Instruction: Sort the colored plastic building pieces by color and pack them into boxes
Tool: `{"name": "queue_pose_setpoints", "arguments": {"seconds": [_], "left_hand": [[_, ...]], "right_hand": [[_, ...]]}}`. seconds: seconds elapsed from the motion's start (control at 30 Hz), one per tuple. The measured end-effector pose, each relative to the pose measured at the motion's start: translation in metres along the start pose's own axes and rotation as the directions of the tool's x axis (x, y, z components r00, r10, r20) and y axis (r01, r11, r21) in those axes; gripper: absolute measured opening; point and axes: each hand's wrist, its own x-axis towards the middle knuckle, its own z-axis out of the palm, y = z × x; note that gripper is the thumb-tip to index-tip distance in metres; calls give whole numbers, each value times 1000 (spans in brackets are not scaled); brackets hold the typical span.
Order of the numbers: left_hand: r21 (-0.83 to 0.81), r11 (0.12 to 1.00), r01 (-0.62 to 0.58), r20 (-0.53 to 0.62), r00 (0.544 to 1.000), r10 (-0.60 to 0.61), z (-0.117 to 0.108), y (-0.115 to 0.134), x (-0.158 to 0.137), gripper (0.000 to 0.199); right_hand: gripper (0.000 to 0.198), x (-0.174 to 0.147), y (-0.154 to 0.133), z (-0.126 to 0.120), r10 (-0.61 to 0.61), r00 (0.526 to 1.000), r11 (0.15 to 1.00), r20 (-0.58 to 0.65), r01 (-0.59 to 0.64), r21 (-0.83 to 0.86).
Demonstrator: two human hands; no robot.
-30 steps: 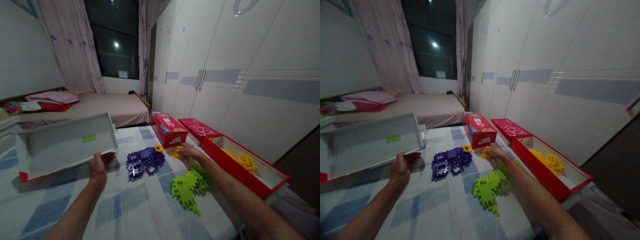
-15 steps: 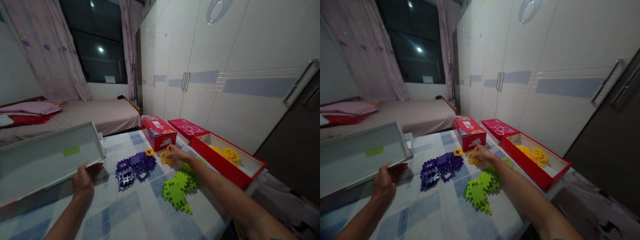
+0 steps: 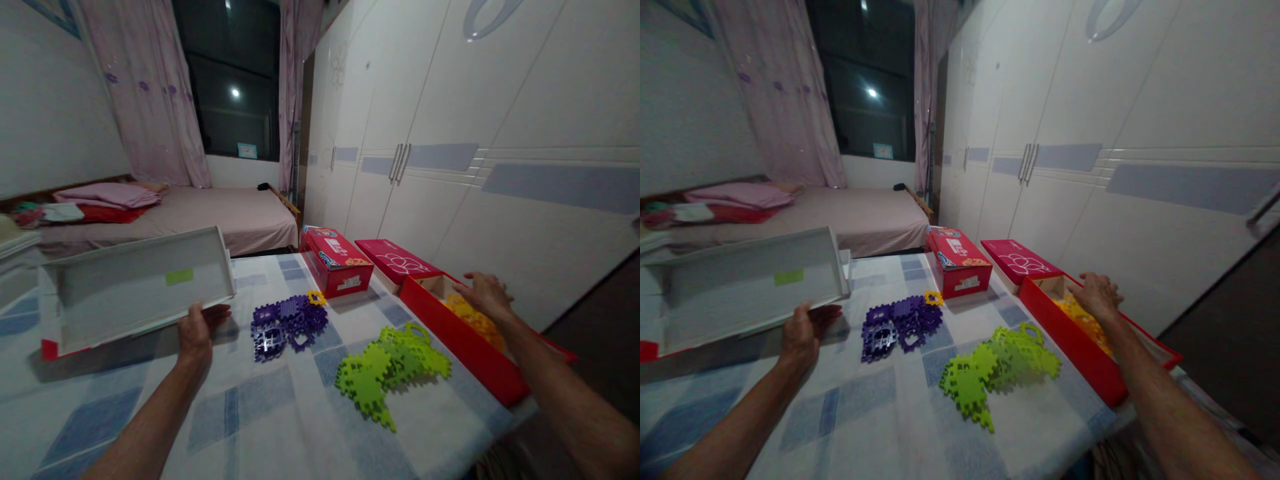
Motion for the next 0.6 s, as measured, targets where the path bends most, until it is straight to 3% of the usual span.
{"name": "queue_pose_setpoints", "arguments": {"seconds": [0.07, 0.13, 0.17, 0.2, 0.3, 0.37, 0.47, 0.6], "left_hand": [[12, 1000, -9, -1, 1000, 9, 0, -1, 0, 32], [24, 1000, -14, 3, 1000, 14, 0, -1, 0, 33], [26, 1000, -13, 4, 1000, 13, 0, -1, 0, 33], [27, 1000, -10, 4, 1000, 10, 0, -1, 0, 33], [33, 999, -14, 4, 1000, 14, 0, 0, 1, 32], [42, 999, -22, 5, 1000, 22, 0, 0, 1, 33], [45, 999, -26, 9, 1000, 26, -1, -1, 1, 34], [42, 999, -24, 17, 1000, 23, -2, -2, 2, 32]], "right_hand": [[16, -12, -36, 14, -20, 1000, 1000, -17, 20, -14], [20, -25, -90, 33, -214, 963, 974, 164, 198, 111], [24, -32, -119, 44, -363, 880, 930, 306, 321, 181], [25, -39, -147, 55, -435, 827, 899, 356, 376, 223], [30, -58, -214, 89, -541, 714, 840, 444, 476, 259], [35, -67, -242, 106, -540, 649, 819, 536, 552, 156], [34, -74, -260, 122, -484, 644, 812, 593, 583, 29], [32, -75, -259, 128, -461, 663, 814, 590, 580, -16]]}}
